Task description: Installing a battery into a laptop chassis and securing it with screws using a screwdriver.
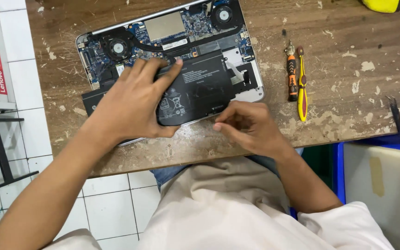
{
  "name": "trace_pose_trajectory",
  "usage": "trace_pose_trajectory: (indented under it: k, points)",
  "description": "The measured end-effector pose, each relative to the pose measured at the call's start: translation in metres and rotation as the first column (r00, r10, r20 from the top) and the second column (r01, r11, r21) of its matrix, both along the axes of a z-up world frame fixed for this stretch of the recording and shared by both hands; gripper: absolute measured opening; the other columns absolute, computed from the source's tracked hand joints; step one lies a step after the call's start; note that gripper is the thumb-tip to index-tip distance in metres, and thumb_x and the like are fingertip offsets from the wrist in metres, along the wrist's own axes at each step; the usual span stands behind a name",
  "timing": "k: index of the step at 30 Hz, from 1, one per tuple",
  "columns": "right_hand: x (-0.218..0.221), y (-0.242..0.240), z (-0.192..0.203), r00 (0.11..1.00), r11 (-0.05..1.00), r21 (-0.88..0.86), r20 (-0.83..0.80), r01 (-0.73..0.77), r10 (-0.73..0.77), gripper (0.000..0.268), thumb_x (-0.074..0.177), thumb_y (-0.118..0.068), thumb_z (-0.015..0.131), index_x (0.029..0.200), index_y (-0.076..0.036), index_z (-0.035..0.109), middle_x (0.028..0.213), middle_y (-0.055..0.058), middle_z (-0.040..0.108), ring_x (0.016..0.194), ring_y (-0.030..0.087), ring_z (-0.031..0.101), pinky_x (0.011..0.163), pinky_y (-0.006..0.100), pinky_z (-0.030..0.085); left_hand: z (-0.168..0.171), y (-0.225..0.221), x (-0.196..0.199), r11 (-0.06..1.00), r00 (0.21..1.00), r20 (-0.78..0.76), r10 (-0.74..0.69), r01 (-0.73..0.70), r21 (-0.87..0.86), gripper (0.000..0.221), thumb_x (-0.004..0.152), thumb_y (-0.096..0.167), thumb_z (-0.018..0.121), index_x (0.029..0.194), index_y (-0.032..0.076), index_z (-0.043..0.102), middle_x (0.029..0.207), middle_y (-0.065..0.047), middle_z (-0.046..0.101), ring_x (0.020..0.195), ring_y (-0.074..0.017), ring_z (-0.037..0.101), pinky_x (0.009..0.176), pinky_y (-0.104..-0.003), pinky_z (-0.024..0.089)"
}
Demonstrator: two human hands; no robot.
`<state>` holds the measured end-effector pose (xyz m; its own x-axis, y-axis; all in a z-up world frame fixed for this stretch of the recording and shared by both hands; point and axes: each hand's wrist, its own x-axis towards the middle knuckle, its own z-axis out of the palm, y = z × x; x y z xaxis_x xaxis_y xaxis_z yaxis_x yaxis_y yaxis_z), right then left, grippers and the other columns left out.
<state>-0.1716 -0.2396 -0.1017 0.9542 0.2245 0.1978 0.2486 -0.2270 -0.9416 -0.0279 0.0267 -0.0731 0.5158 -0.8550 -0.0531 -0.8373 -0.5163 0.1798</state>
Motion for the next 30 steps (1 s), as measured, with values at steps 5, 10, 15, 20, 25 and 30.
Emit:
trace_pose_trajectory:
  k: [5,10,15,20,25,30]
  points:
    - [-0.014,-0.033,-0.009,0.985,0.985,0.005,-0.004,0.172,-0.172,0.012,0.1,-0.003,0.079,0.094,0.0,0.069,0.076,0.006,0.064,0.055,0.008,0.057,0.05,0.02,0.044,-0.026,-0.019,0.0,0.997,0.988,0.138,-0.073,0.068,0.038,0.13,0.07,0.084,0.083,0.166,0.003,0.047,0.151,-0.025,0.055,0.129,-0.0418,0.055,0.104,-0.06,0.052]
    - [-0.021,-0.058,-0.019,0.96,0.957,-0.078,0.036,0.279,-0.277,0.012,0.102,-0.004,0.08,0.1,-0.001,0.069,0.079,0.005,0.067,0.053,0.007,0.057,0.048,0.018,0.046,-0.036,-0.033,-0.001,0.995,0.982,0.163,-0.095,0.092,0.027,0.128,0.077,0.086,0.077,0.168,0.004,0.044,0.148,-0.025,0.055,0.126,-0.0405,0.055,0.103,-0.061,0.053]
    - [-0.021,-0.07,-0.024,0.946,0.934,-0.15,0.059,0.324,-0.319,0.011,0.104,-0.005,0.08,0.102,-0.002,0.07,0.075,0.003,0.068,0.051,0.005,0.056,0.047,0.017,0.045,-0.042,-0.04,-0.012,0.996,0.951,0.3,-0.081,0.065,0.063,0.123,0.084,0.096,0.062,0.168,0.007,0.047,0.147,-0.019,0.059,0.119,-0.0333,0.058,0.094,-0.051,0.053]
    - [-0.018,-0.073,-0.023,0.944,0.927,-0.176,0.07,0.33,-0.323,0.014,0.103,-0.002,0.082,0.101,0.001,0.068,0.071,0.006,0.067,0.052,0.008,0.06,0.048,0.019,0.046,-0.049,-0.037,-0.019,0.998,0.944,0.325,-0.059,0.064,-0.005,0.11,0.092,0.088,0.058,0.167,0.009,0.048,0.162,-0.021,0.053,0.139,-0.036,0.054,0.104,-0.053,0.046]
    - [-0.011,-0.069,-0.021,0.95,0.909,-0.292,0.18,0.298,-0.254,0.013,0.102,-0.002,0.085,0.099,0.0,0.073,0.083,0.008,0.071,0.058,0.01,0.053,0.055,0.024,0.042,-0.053,-0.033,-0.024,0.995,0.978,0.204,0.039,-0.02,-0.095,0.11,0.09,0.087,0.067,0.166,0.009,0.05,0.161,-0.025,0.049,0.143,-0.0399,0.049,0.112,-0.061,0.04]
    - [-0.005,-0.061,-0.013,0.951,0.89,-0.36,0.229,0.279,-0.206,0.013,0.101,0.001,0.086,0.099,0.0,0.074,0.087,0.009,0.073,0.063,0.014,0.058,0.058,0.027,0.047,-0.046,-0.019,-0.038,0.975,0.961,0.225,0.159,-0.117,-0.191,0.116,0.086,0.096,0.069,0.163,0.011,0.053,0.161,-0.025,0.049,0.143,-0.0424,0.05,0.115,-0.062,0.039]
